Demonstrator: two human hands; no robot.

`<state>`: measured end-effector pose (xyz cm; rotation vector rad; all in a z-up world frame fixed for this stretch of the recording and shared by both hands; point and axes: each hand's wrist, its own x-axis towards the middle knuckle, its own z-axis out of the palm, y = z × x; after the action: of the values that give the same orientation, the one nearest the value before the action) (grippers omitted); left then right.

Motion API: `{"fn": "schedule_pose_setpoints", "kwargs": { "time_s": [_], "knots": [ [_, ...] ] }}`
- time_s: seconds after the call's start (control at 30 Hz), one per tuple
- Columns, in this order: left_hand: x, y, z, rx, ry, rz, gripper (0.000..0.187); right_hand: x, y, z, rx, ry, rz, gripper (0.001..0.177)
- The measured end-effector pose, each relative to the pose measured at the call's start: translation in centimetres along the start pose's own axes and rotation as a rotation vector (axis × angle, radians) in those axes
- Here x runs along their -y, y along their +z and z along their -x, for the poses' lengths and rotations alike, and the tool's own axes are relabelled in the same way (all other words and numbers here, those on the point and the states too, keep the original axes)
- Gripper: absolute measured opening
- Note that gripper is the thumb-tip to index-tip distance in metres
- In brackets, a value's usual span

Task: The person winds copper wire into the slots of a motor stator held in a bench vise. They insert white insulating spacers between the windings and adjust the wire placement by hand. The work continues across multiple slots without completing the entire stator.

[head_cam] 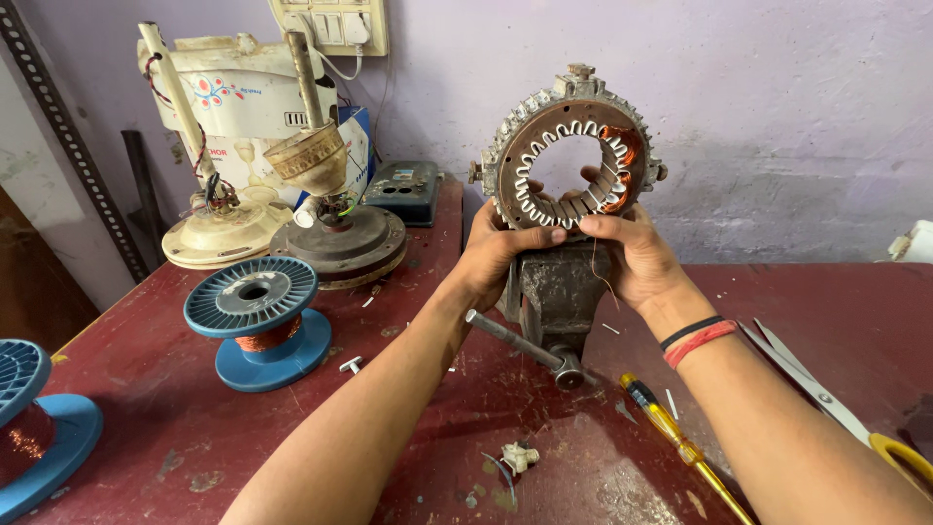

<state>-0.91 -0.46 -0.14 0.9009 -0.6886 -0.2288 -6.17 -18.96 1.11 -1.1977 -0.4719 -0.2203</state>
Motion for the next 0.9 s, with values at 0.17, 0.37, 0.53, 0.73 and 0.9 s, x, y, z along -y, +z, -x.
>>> {"fn": "schedule_pose_setpoints", "kwargs": {
  "time_s": [0.17,0.37,0.53,0.73,0.9],
  "knots": [
    [-0.5,0.8,0.3,-0.078,-0.050,-0.016,0.066,-0.3,-1.1,-0.3,0.040,0.010,0.036,0.067],
    [-0.1,1.2,0.4,-0.047,0.027,0.022,0.069,-0.3,-0.5,-0.4,-0.022,0.011,0.058,0.060],
    [0.2,0.8,0.2,-0.046,0.031,-0.061,0.072,0.1,0.9,-0.2,-0.035,0.017,0.097,0.058],
    [0.0,0.6,0.1,-0.058,-0.021,-0.129,0.074,0.4,0.8,-0.2,-0.038,0.038,0.103,0.059],
    [-0.1,0.5,0.2,-0.029,-0.036,-0.109,0.071,0.3,0.0,-0.6,-0.059,0.097,0.160,0.049]
  ]
}}
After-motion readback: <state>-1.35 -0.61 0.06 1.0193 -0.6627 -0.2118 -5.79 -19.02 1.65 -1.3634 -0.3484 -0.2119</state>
